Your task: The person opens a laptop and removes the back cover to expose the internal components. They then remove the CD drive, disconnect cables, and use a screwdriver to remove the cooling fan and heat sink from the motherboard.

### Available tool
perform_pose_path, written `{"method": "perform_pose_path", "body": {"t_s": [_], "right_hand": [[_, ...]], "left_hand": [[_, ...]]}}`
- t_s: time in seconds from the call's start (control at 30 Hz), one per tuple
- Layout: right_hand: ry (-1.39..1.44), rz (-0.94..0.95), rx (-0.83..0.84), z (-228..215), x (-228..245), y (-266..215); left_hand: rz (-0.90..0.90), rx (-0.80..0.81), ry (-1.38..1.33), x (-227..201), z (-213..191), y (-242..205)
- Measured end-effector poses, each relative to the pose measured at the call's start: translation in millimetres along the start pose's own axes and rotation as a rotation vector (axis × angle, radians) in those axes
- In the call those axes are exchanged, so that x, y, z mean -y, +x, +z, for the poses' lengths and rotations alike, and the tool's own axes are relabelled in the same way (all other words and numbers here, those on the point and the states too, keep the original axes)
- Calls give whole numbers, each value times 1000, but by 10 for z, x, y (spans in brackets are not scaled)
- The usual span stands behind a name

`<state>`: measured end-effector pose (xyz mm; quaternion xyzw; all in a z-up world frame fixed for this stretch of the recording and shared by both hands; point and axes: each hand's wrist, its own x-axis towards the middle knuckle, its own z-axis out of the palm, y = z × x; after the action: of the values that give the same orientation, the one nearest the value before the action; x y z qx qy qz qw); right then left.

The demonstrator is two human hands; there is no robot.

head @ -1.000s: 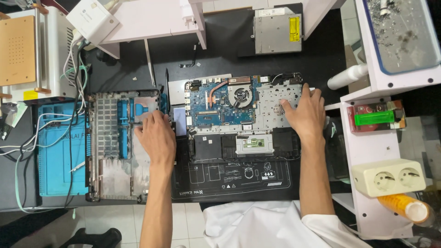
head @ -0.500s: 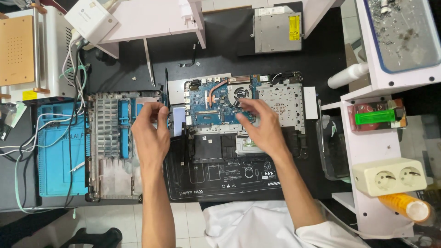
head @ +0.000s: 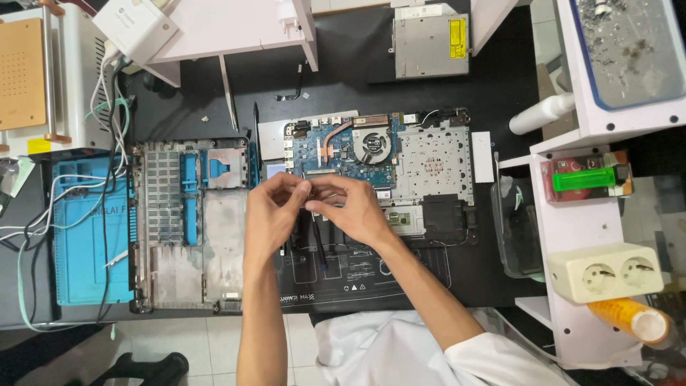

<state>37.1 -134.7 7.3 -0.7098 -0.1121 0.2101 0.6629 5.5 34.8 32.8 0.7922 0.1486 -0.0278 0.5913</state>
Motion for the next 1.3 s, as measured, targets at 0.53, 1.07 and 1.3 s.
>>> {"method": "perform_pose_path", "body": {"t_s": [0.53, 1.07, 1.3], "right_hand": [[180, 105, 68, -314, -486, 30], [139, 43, 116, -125, -386, -7], [85, 72, 115, 50, -500, 75]], "left_hand": [[-62, 107, -121, 185, 161, 80], [-126, 90, -309, 448, 144, 1], [-95, 38, -364, 814, 18, -14]]}}
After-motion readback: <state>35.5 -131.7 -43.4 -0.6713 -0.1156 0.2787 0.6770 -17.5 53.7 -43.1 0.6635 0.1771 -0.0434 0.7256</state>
